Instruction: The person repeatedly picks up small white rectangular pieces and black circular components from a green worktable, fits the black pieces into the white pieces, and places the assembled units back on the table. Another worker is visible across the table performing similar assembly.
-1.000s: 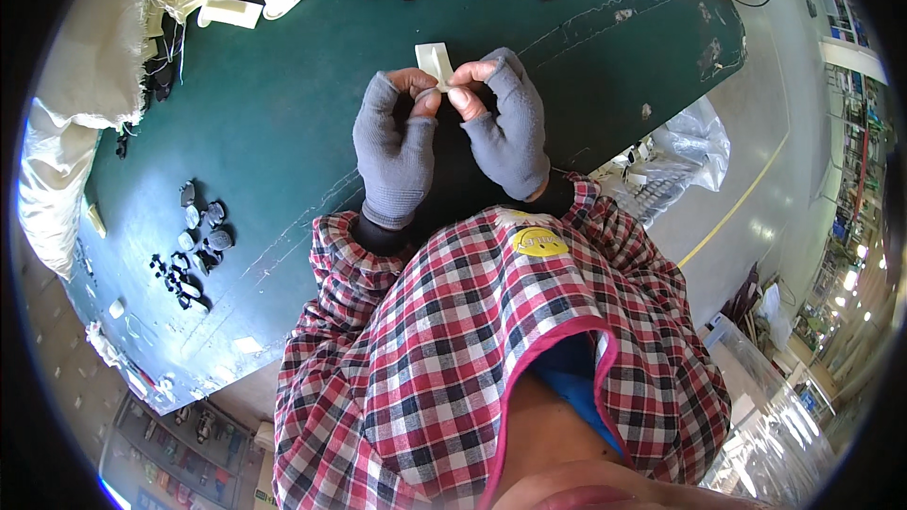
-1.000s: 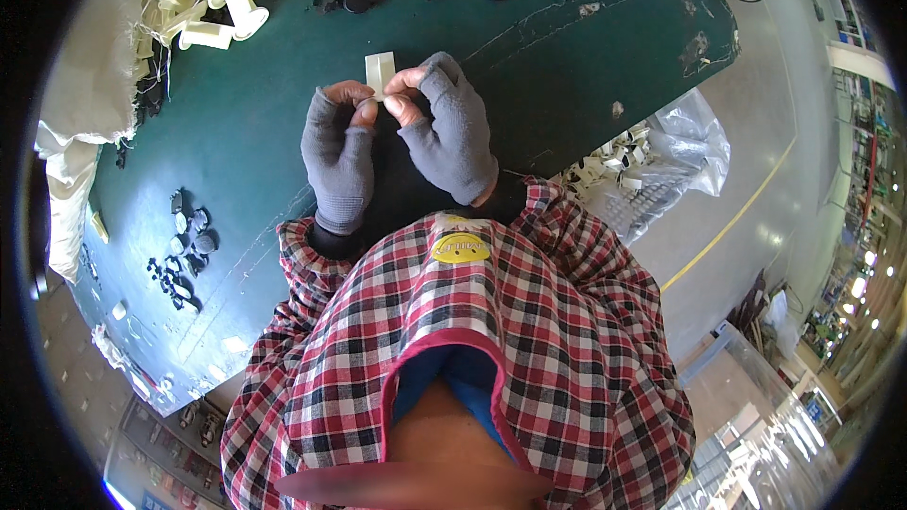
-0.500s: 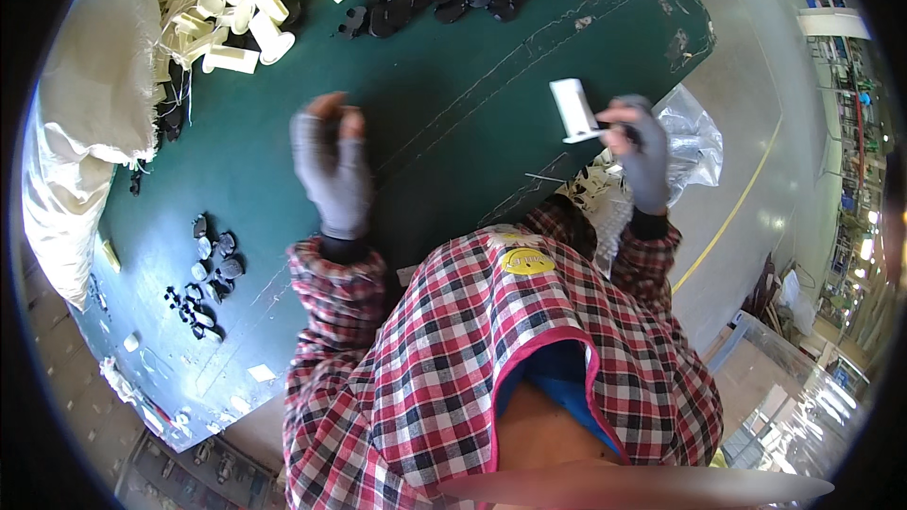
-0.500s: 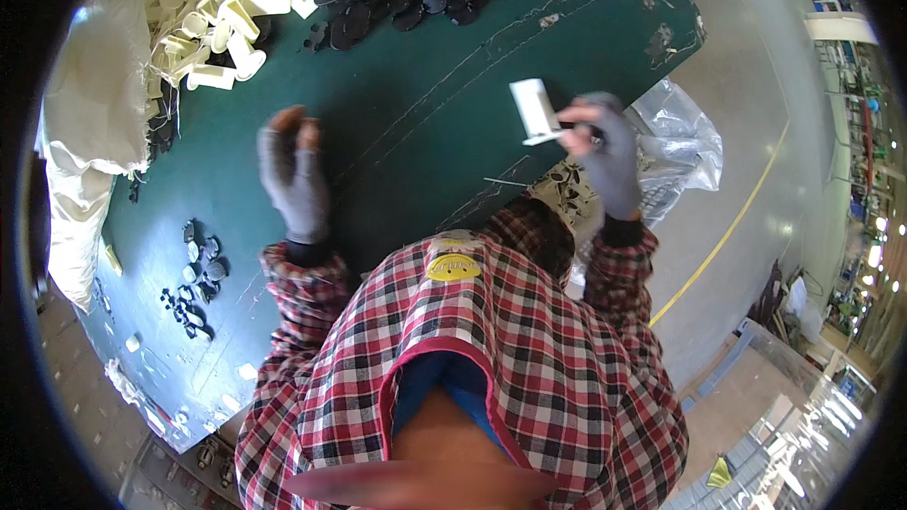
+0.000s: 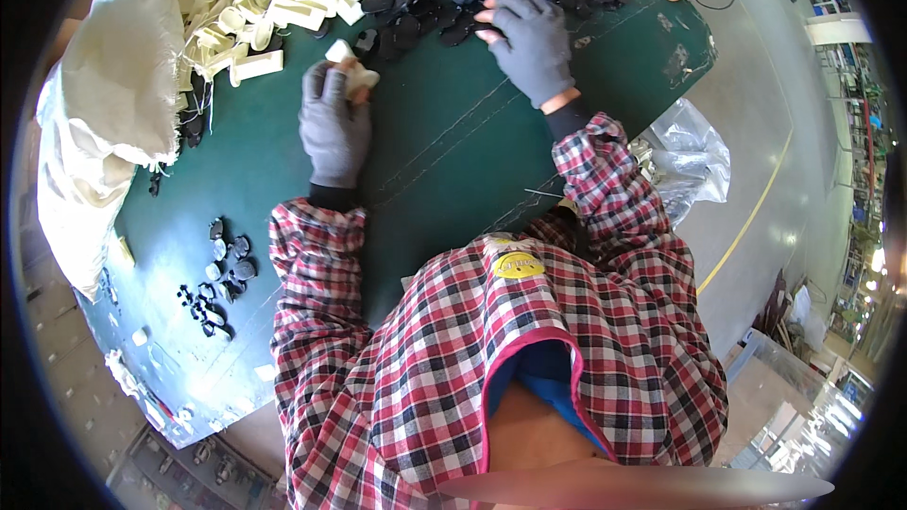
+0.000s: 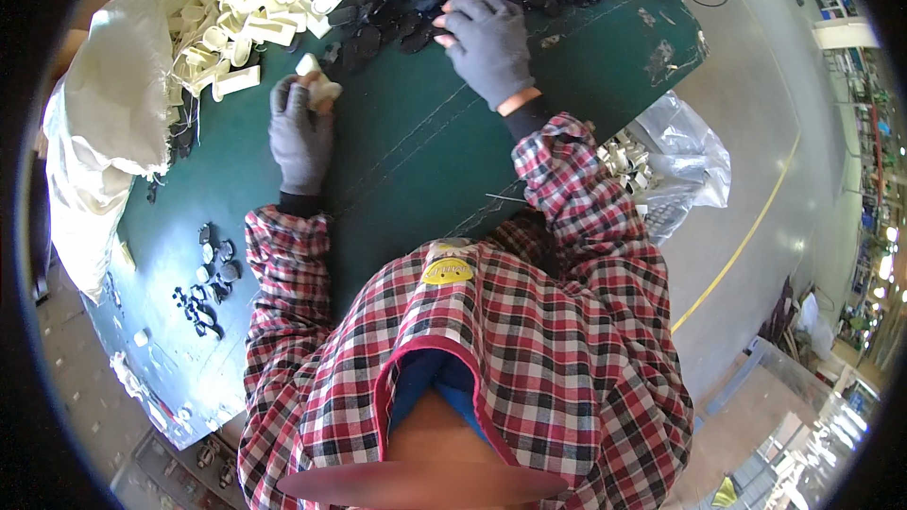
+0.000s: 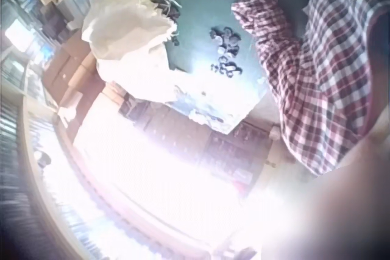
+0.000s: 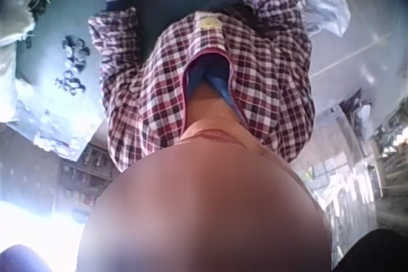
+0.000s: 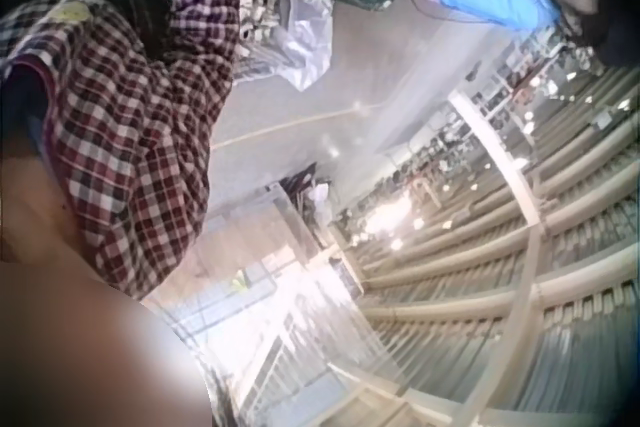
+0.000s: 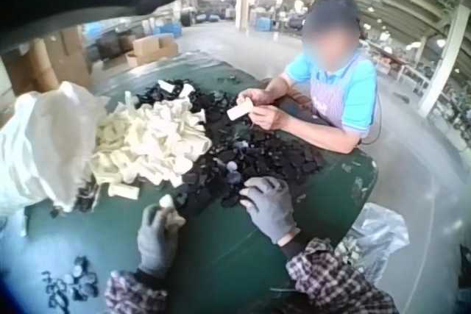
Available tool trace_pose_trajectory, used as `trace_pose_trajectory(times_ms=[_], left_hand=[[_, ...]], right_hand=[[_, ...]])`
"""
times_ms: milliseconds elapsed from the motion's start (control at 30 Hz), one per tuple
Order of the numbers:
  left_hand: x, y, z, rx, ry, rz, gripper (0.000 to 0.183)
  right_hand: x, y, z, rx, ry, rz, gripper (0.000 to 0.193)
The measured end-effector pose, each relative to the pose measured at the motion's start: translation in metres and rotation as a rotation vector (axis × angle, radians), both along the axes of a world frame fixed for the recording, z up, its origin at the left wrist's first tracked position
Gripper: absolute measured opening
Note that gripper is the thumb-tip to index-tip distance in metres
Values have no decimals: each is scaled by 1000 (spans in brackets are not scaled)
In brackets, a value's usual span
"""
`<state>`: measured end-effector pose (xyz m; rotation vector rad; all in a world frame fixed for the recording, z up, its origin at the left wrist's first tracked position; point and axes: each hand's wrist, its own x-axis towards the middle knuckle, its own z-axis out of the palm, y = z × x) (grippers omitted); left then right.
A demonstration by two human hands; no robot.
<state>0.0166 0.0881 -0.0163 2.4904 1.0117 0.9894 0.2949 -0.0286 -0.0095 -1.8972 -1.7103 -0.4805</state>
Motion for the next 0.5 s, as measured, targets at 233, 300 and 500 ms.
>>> trace_pose_trajectory(times_ms=[233, 300, 500], left_hand=[[1, -47, 13, -236, -55, 95, 38], [0, -43, 10, -168, -28, 103, 32], [11, -73, 16, -443, -398, 8, 16]], right_hand=[[-30, -39, -3, 327, 1098, 19, 14], [-54, -48, -5, 252, 1425, 146, 17], [-111, -53, 6, 85, 1677, 308, 18]])
